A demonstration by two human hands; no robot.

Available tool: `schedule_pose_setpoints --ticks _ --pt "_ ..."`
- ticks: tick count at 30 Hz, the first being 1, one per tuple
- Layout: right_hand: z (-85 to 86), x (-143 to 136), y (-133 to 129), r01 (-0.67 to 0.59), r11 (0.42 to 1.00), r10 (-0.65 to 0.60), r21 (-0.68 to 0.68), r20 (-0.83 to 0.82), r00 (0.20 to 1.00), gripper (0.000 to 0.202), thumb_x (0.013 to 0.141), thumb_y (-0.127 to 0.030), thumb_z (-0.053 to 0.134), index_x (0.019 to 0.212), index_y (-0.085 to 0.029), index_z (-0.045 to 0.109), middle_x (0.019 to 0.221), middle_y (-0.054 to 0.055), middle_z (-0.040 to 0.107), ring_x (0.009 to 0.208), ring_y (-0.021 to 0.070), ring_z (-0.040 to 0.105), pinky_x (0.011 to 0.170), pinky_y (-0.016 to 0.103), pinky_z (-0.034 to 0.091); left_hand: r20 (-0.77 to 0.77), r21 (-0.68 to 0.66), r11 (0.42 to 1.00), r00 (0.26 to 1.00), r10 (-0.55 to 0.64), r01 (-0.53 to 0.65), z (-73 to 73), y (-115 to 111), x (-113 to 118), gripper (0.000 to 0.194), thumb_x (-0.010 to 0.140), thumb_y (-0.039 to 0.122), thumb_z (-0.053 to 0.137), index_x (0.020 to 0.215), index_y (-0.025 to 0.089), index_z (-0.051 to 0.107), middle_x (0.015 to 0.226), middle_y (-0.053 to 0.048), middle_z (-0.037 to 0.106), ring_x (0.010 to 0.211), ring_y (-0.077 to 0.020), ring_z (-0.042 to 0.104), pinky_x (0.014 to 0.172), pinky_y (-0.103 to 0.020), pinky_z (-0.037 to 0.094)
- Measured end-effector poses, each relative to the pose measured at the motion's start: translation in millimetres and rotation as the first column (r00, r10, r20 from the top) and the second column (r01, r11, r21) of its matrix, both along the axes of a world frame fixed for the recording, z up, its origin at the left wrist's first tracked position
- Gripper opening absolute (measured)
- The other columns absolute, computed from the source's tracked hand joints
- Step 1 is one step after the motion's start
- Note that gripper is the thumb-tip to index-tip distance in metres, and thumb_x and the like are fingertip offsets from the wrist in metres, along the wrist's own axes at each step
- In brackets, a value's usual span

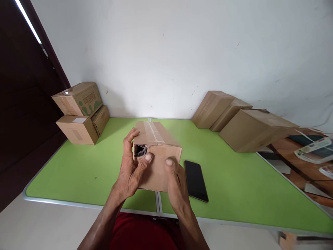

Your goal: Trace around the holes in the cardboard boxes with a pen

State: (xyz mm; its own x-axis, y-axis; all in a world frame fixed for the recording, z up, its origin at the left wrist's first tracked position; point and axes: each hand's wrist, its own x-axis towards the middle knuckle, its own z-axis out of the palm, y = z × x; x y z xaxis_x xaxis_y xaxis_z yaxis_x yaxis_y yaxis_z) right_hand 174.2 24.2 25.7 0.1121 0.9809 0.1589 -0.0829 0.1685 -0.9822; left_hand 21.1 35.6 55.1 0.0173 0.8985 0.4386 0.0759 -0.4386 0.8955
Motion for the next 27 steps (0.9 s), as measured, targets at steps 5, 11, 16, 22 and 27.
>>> schedule_pose_setpoints --ticks 5,11,16,22,27 --pt "14.3 -4 8 -0.012 0.997 0.024 -0.081 0.147 0.989 0.073 0.093 -0.081 0.065 0.130 -0.020 0.078 0.123 0.016 0.084 0.107 0.0368 0.077 0.087 0.043 0.062 -0.146 0.109 0.989 0.982 0.120 -0.104 -4.9 0 -9 0.058 0.115 0.051 0.048 0.168 0.032 0.032 0.181 -0.010 0.028 0.172 -0.0275 0.020 0.140 -0.050 0.019" --pt "-5.0 -14 16 0.077 0.993 -0.068 -0.094 0.099 0.993 0.065 0.090 -0.076 0.072 0.117 -0.018 0.081 0.111 0.014 0.085 0.096 0.0332 0.077 0.085 0.044 0.061 -0.200 0.126 0.976 0.960 0.198 -0.175 -26.7 17 -11 0.051 0.116 0.055 0.040 0.158 0.026 0.047 0.165 -0.015 0.048 0.163 -0.0294 0.038 0.134 -0.052 0.031" --pt "-0.7 -26 16 0.259 0.965 -0.238 -0.026 0.319 0.918 0.075 0.084 -0.081 0.072 0.123 -0.017 0.073 0.114 0.019 0.082 0.105 0.0376 0.077 0.093 0.051 0.062 -0.082 0.034 0.973 0.969 0.232 -0.230 -44.2 24 -5 0.043 0.115 0.051 0.046 0.148 0.024 0.054 0.157 -0.015 0.055 0.154 -0.0294 0.049 0.129 -0.049 0.037" --pt "17.8 -35 29 0.333 0.942 -0.270 -0.048 0.479 0.835 0.116 0.073 -0.078 0.078 0.157 -0.005 0.042 0.134 0.030 0.075 0.125 0.0449 0.073 0.102 0.053 0.061 -0.115 0.094 0.982 0.978 0.172 -0.162 -52.2 22 -1 0.048 0.118 0.045 0.036 0.161 0.024 0.041 0.165 -0.016 0.045 0.157 -0.0291 0.041 0.133 -0.053 0.033" --pt "34.1 -27 35 0.320 0.929 -0.183 -0.187 0.519 0.835 0.125 0.068 -0.069 0.076 0.162 -0.001 0.033 0.130 0.029 0.078 0.125 0.0443 0.074 0.102 0.051 0.060 -0.168 0.188 0.971 0.969 0.182 -0.150 -53.2 24 3 0.050 0.118 0.040 0.034 0.166 0.024 0.038 0.166 -0.018 0.043 0.161 -0.0301 0.038 0.134 -0.055 0.031"
